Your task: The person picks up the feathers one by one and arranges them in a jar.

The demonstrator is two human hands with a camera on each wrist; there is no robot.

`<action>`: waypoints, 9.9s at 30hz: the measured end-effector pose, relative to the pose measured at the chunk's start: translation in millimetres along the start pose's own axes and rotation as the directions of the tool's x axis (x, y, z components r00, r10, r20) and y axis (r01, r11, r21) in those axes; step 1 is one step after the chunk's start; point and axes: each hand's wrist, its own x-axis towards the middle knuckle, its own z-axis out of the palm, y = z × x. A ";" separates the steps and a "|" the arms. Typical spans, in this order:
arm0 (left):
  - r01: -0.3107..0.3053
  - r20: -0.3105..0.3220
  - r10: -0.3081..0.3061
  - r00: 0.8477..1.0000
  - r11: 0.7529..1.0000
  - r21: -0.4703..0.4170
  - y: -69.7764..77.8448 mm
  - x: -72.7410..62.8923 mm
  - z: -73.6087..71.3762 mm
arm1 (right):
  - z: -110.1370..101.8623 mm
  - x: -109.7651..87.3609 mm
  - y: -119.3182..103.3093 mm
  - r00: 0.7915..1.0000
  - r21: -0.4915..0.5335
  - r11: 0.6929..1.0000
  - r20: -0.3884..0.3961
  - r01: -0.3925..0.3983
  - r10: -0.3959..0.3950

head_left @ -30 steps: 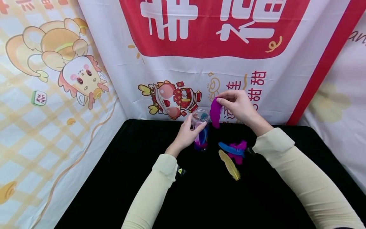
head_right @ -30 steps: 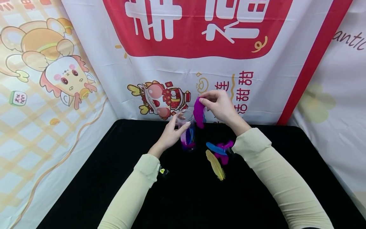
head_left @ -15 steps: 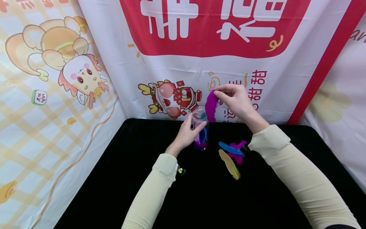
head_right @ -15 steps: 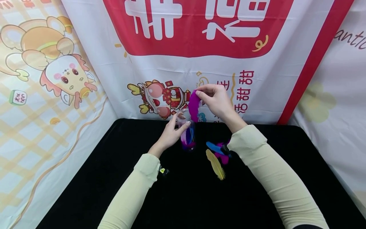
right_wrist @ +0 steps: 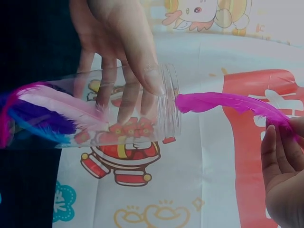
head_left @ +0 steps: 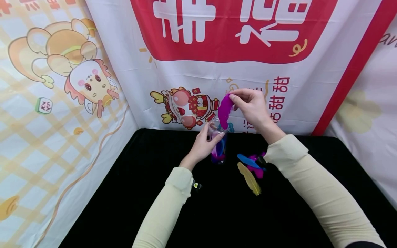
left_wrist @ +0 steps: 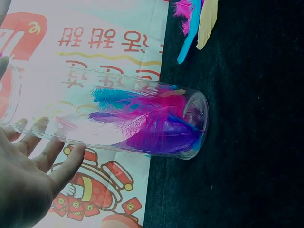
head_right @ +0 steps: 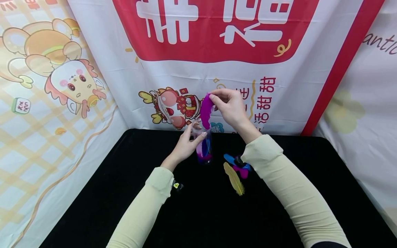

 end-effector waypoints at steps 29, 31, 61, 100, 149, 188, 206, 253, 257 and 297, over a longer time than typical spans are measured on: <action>-0.011 -0.010 0.011 1.000 1.000 -0.017 -2.5 0.4 0.5 | 15.7 -7.1 27.1 0.992 -0.192 0.981 0.117 -0.030 0.053; -0.009 -0.012 0.009 1.000 1.000 -0.016 -2.7 0.2 0.6 | 15.2 -7.7 30.3 0.991 -0.214 0.977 0.126 -0.023 0.050; -0.032 -0.038 0.033 0.999 0.999 0.015 -0.7 -1.6 2.5 | 22.0 -12.7 40.4 0.919 -0.403 0.903 0.394 0.147 0.026; -0.040 -0.010 0.039 0.999 0.999 -0.016 -1.6 -0.7 0.3 | 17.8 -10.0 25.8 0.921 -0.416 0.893 0.390 0.169 0.007; 0.028 0.063 -0.026 0.998 0.999 -0.031 10.8 -2.7 -6.7 | -27.2 -29.1 44.3 0.928 -0.416 0.905 0.364 0.086 0.080; -0.017 -0.008 0.017 1.000 1.000 -0.019 -2.6 0.2 -0.2 | -43.2 -38.3 54.8 0.912 -0.452 0.892 0.368 0.007 0.179; -0.031 -0.022 0.031 0.999 1.000 -0.002 -4.1 0.1 1.3 | -59.3 -49.6 62.5 0.897 -0.486 0.873 0.363 -0.048 0.251; -0.021 -0.014 0.021 1.000 1.000 0.002 -4.5 1.0 2.3 | -87.0 -110.0 128.7 0.855 -0.566 0.816 0.362 -0.114 0.371; -0.022 -0.013 0.022 1.000 1.000 -0.004 -4.4 0.5 2.2 | -88.8 -113.3 134.8 0.828 -0.589 0.796 0.373 -0.136 0.418; -0.035 -0.015 0.035 0.999 0.999 -0.007 -5.7 3.3 3.3 | -85.5 -135.9 158.5 0.688 -0.604 0.715 0.351 -0.352 0.635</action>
